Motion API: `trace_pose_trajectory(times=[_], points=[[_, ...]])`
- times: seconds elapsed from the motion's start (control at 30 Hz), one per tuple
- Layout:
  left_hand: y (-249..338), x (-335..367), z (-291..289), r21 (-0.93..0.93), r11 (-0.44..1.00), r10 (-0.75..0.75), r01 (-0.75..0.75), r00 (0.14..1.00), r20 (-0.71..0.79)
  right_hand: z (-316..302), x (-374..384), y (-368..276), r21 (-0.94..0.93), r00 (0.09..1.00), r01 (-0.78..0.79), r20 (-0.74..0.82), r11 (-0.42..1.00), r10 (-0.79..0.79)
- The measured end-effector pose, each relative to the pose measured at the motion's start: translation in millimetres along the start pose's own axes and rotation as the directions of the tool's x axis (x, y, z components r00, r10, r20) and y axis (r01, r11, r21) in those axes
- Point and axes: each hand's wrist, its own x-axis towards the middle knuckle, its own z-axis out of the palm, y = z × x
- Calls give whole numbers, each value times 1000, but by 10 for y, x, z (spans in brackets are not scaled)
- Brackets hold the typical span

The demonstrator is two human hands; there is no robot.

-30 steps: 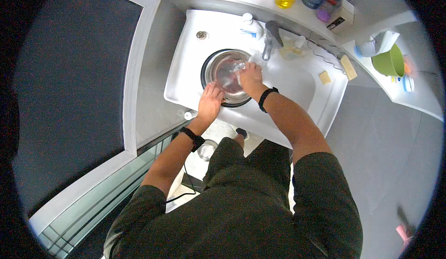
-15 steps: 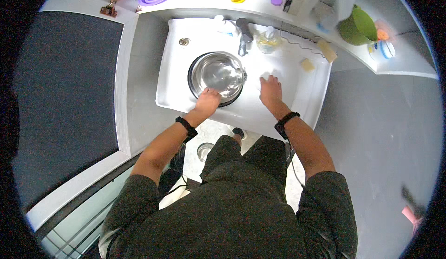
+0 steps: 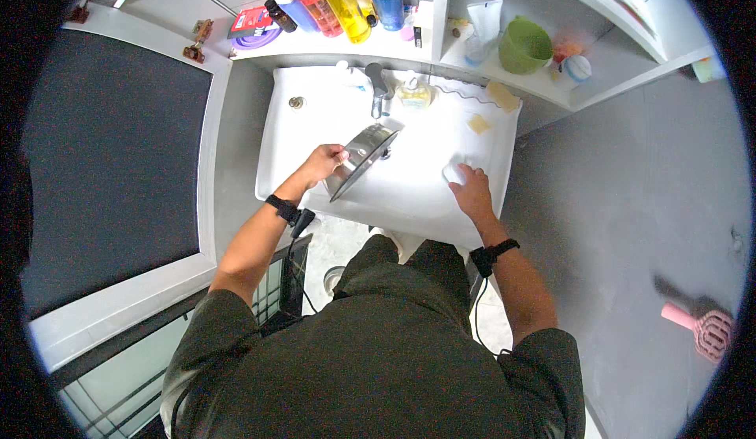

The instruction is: The person picks up two metal bowls from the floor, carries them to a bathroom sink, and washes them with water and a white soap bar before placing them on a counter.

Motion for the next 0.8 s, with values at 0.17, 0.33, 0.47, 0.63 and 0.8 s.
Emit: trace_pose_trajectory(times=[0.17,0.33,0.47,0.63,0.8], points=[[65,66,-52,-397,915,-19,66,992,122,-204,-159,26,-3,1000,19,-17,1000,-19],[-92,58,-148,-606,787,55,115,966,255,-351,-239,87,-11,998,45,-45,999,-45],[-440,93,-145,-755,640,109,143,956,273,-430,-258,-10,10,988,87,-129,996,-85],[-499,-64,-93,-873,478,255,93,937,239,-530,-308,-161,-32,977,127,-167,991,-130],[-611,-271,-141,-919,388,228,71,959,171,-468,-247,-278,16,970,177,-174,984,-172]])
